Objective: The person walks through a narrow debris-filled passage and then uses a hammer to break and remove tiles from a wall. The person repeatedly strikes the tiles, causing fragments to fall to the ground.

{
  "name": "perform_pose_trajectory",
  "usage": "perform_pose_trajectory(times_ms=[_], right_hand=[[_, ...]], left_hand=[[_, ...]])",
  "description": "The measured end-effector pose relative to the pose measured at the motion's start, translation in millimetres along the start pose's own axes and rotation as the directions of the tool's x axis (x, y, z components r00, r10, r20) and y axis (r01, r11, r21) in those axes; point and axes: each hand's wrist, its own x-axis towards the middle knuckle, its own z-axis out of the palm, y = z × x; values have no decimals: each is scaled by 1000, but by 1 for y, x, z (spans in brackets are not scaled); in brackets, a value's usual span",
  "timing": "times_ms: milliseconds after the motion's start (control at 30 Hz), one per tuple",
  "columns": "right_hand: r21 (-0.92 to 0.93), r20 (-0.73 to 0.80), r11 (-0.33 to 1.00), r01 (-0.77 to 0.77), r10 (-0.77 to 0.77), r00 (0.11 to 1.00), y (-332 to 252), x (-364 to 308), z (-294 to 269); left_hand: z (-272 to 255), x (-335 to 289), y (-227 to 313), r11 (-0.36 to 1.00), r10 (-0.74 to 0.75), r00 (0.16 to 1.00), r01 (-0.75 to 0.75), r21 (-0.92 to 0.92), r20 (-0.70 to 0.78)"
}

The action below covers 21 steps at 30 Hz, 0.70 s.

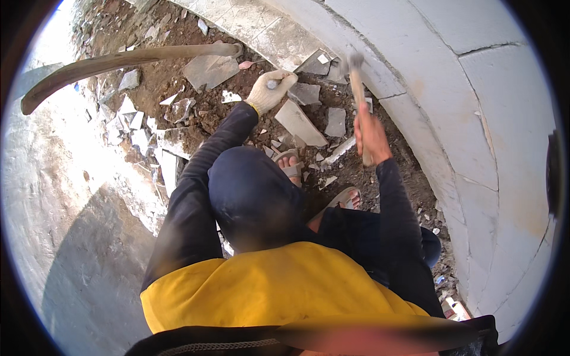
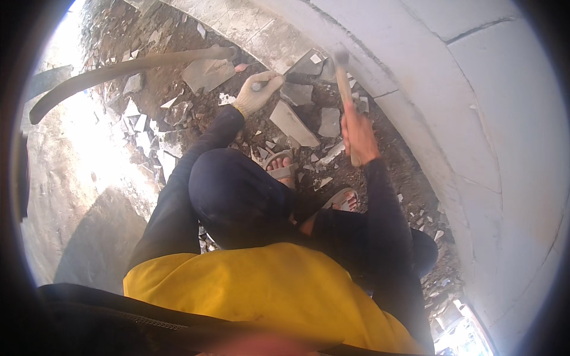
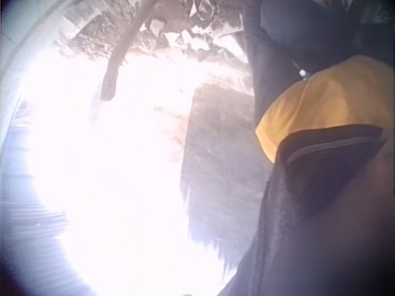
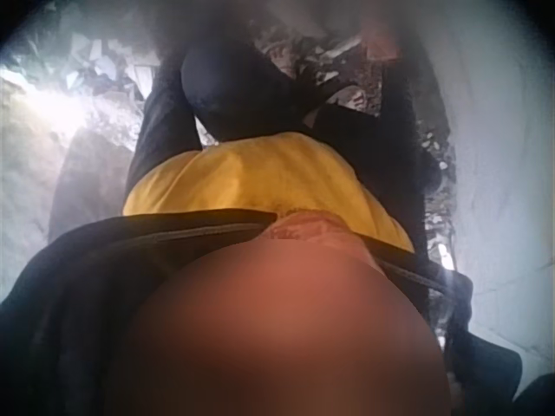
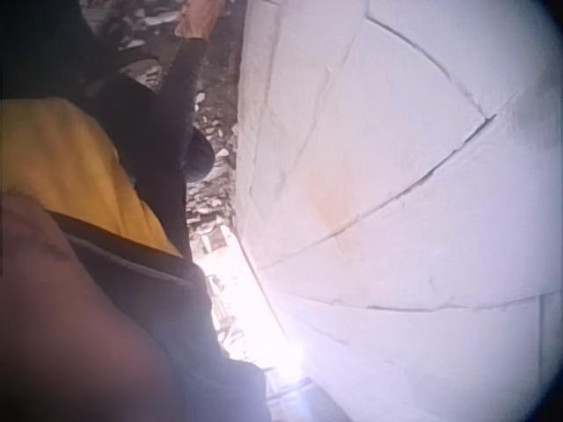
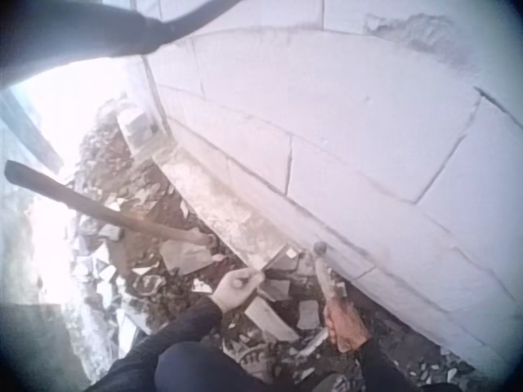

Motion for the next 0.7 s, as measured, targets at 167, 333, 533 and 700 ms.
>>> perform_pose_trajectory(times_ms=[167,333,533,700], right_hand=[[-136,-104,791,596,-610,786,-68,71,38],[-287,-54,938,196,-220,974,6,104,79],[15,43,993,-116,115,992,-4,62,54],[1,-85,975,220,-219,972,-41,81,51]], left_hand=[[4,-12,7,983,-79,997,76,166,15],[-5,-17,15,969,14,999,-24,247,42],[-8,-12,4,988,21,1000,-17,153,-22],[-9,-12,-6,989,-26,998,33,143,-49]])
